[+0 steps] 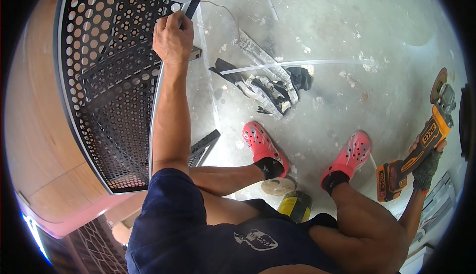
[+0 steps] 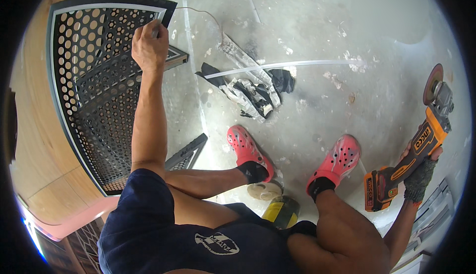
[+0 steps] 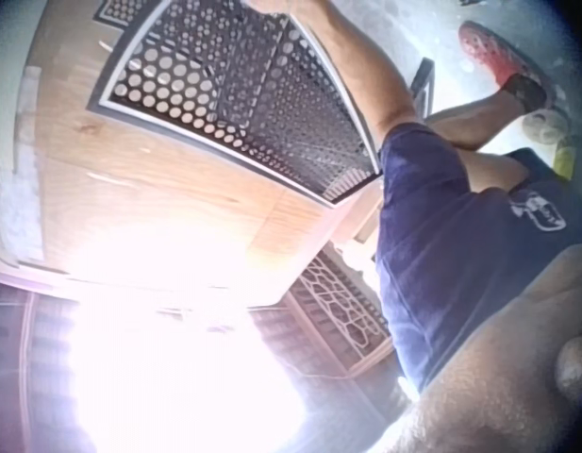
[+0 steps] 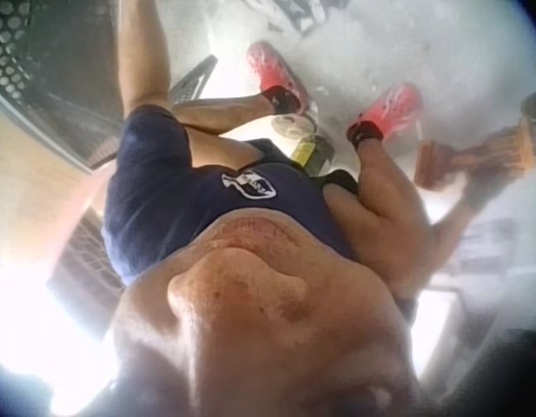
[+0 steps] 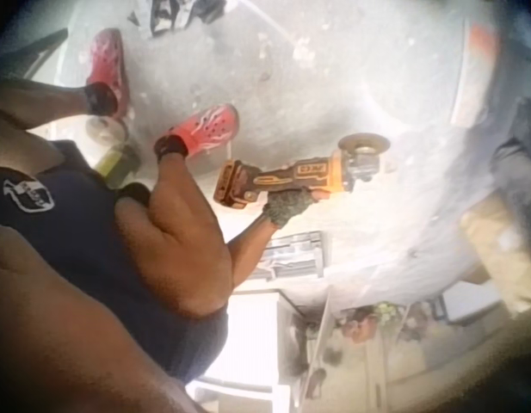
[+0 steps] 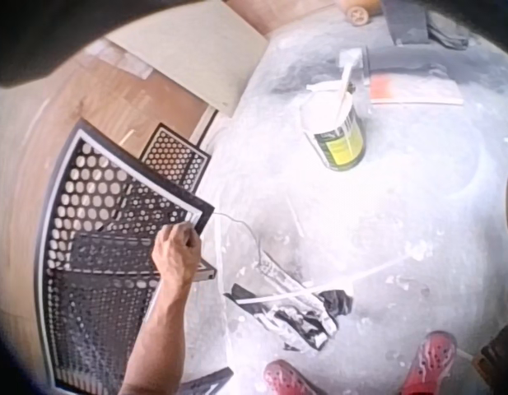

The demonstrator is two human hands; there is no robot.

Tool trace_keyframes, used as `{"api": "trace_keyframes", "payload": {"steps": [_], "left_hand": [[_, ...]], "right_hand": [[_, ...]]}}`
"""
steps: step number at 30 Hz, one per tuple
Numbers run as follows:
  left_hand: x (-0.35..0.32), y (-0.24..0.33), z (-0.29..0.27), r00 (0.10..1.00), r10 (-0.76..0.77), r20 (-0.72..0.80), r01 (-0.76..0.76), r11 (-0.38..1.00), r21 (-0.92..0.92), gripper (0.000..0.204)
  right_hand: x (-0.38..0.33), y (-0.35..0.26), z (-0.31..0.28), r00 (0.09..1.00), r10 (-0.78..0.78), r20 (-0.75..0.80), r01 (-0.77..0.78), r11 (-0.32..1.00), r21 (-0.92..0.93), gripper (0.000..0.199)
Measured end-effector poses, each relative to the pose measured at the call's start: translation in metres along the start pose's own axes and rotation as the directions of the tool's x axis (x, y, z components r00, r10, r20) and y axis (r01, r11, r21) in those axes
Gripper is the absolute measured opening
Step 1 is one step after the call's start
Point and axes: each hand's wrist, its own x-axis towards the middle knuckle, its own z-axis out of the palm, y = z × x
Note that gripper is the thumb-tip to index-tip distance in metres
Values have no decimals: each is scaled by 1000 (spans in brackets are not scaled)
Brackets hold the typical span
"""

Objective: Using an angle grinder to cut a strip of white trim molding while sitting on the floor.

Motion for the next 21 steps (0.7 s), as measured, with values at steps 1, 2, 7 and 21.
{"api": "trace_keyframes", "payload": {"steps": [1,2,7,21], "left_hand": [[1,3,-2,1000,-28,2,28,999,-20,15],[2,5,-5,1000,-25,1,25,999,-19,15],[3,7,-8,996,-73,53,71,997,31,17],[3,1,-11,996,-51,80,58,995,-78,10]], "right_hand": [[-1,-1,4,1000,-6,4,6,1000,-7,93],[-2,0,6,1000,-6,4,6,1000,-4,93],[-7,-5,18,991,2,-130,-2,1000,2,92],[-17,-8,25,997,-17,-80,19,1000,18,90]]}}
